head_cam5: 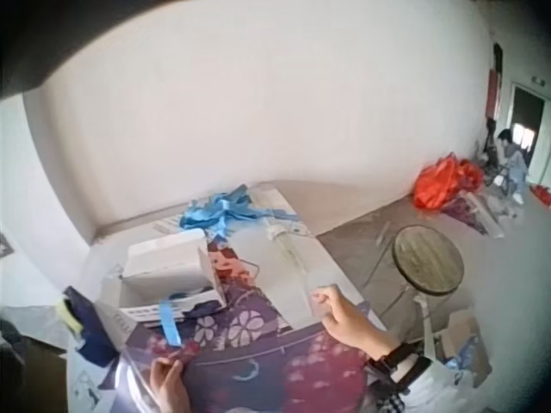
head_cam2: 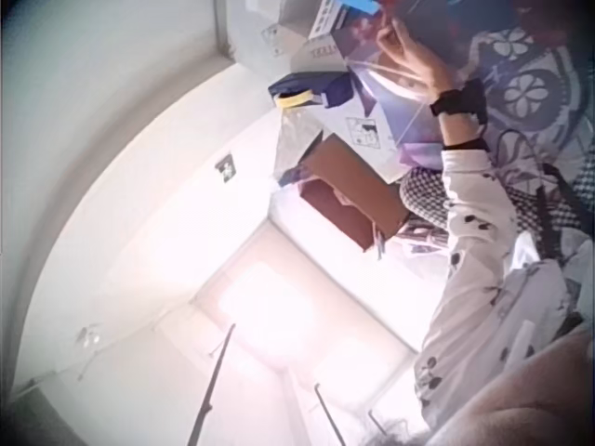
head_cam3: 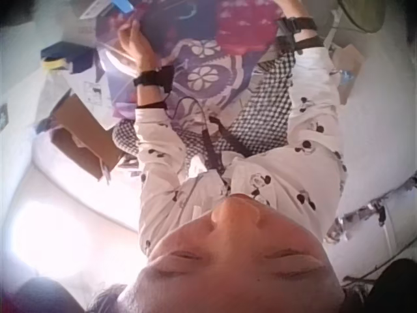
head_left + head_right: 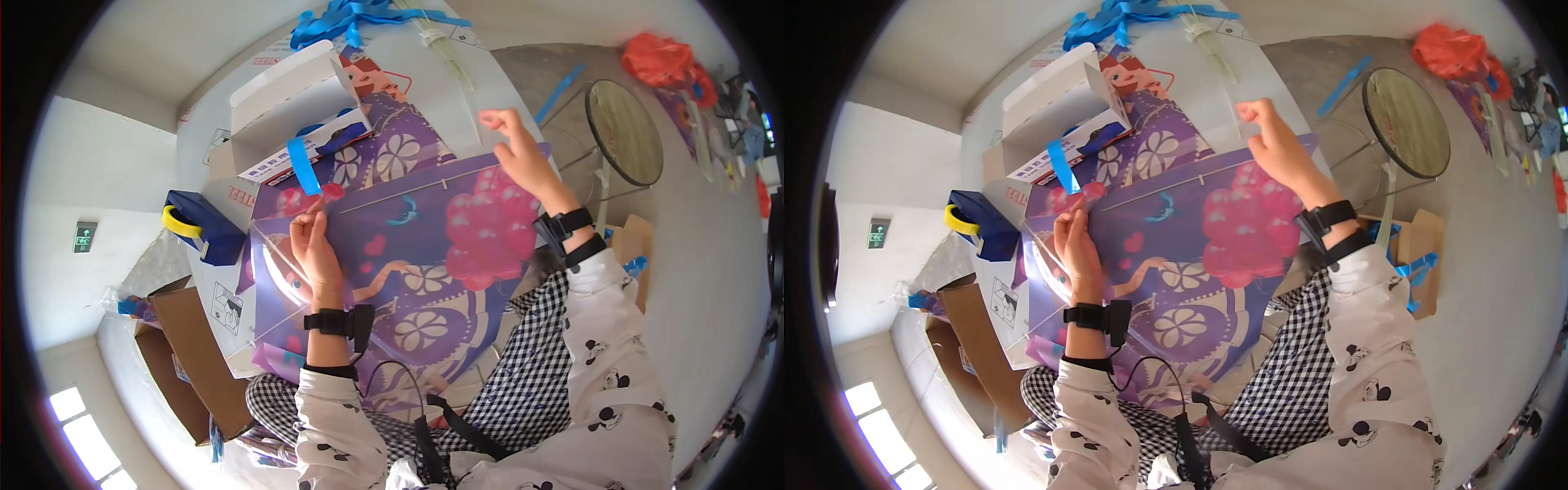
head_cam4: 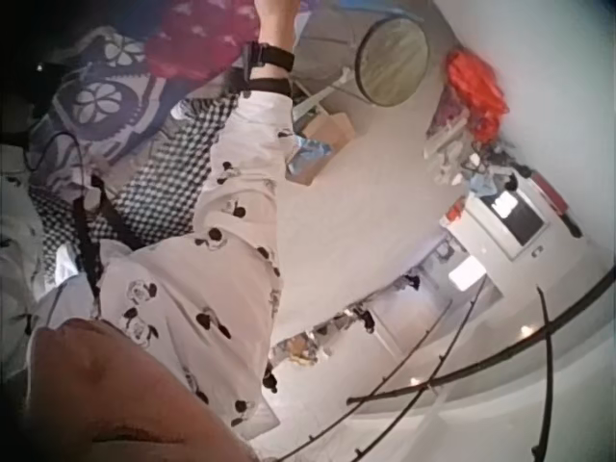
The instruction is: Assembling a purple character-themed kite by attaching support rods and decorative ribbons using tape.
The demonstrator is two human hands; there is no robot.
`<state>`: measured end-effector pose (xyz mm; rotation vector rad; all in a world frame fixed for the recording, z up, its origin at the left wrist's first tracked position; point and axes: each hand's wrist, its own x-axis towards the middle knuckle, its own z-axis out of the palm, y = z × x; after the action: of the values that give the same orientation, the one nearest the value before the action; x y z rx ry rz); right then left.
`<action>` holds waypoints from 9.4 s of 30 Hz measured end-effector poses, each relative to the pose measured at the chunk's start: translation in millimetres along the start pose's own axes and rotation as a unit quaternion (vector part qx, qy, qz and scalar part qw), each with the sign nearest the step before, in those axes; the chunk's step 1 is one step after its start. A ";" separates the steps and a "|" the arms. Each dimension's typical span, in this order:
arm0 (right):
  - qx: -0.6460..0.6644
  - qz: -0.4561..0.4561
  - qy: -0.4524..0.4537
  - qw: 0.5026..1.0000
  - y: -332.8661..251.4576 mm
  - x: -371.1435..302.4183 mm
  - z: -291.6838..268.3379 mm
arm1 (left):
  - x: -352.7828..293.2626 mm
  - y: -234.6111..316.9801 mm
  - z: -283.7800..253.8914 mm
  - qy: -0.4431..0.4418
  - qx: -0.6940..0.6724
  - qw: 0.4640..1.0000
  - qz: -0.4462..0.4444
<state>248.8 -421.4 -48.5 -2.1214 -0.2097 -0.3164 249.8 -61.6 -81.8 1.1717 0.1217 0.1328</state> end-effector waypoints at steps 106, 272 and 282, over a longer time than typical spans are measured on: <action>0.061 0.168 0.070 0.981 4.4 -20.7 -76.0 | -16.9 10.5 42.2 0.036 0.354 0.932 0.072; -0.209 0.098 0.067 0.971 24.5 -41.0 -48.4 | -2.3 1.0 42.3 0.076 0.507 0.854 0.084; -0.221 0.094 0.073 0.968 25.0 -40.2 -46.9 | -1.8 -1.8 41.3 0.071 0.524 0.842 0.103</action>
<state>210.6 -475.4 -56.4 -2.5199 0.1637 -0.4360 254.9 -100.1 -67.6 2.2817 0.2101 0.3716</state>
